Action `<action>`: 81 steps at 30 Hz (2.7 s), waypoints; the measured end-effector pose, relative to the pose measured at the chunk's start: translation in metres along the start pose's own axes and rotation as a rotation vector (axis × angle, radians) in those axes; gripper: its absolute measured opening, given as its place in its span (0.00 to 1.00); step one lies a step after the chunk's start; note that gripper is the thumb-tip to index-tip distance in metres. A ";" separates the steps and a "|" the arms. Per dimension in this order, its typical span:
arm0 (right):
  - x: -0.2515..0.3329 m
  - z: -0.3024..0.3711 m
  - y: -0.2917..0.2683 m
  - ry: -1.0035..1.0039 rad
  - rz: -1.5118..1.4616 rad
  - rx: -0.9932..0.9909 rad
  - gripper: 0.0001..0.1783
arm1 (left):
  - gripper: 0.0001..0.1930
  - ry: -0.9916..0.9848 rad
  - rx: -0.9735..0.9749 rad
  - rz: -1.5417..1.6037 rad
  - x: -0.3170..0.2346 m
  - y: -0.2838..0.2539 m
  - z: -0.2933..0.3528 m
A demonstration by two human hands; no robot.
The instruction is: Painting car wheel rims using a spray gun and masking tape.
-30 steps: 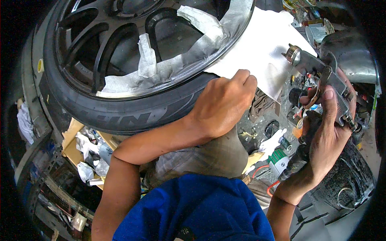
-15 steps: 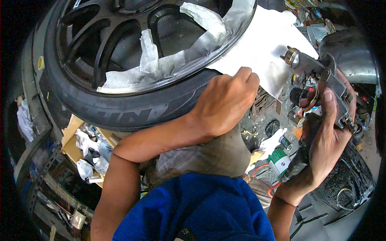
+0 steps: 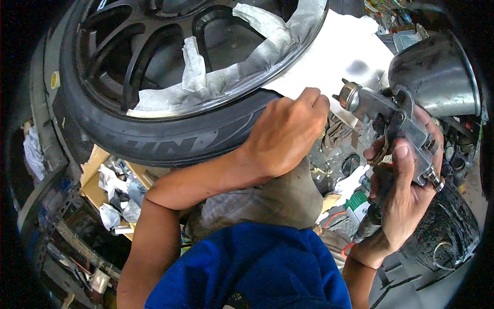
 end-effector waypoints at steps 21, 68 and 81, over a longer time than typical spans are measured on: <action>-0.001 0.004 -0.017 0.006 -0.022 -0.089 0.27 | 0.12 0.012 -0.035 0.179 -0.019 -0.033 0.010; -0.019 0.011 -0.007 -0.053 0.009 -0.134 0.21 | 0.12 0.245 -0.103 0.136 0.017 -0.039 0.019; -0.022 0.015 -0.005 -0.024 0.036 -0.165 0.23 | 0.14 0.128 -0.250 -0.144 0.038 -0.021 0.023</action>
Point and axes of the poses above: each hand's wrist, its own z-axis away from the middle knuckle, its own y-axis out of the palm, x = y × z, the point moved 1 cm from there along -z, towards the middle knuckle, and after that the axes turned 5 degrees about -x, right-handed, at the moved point
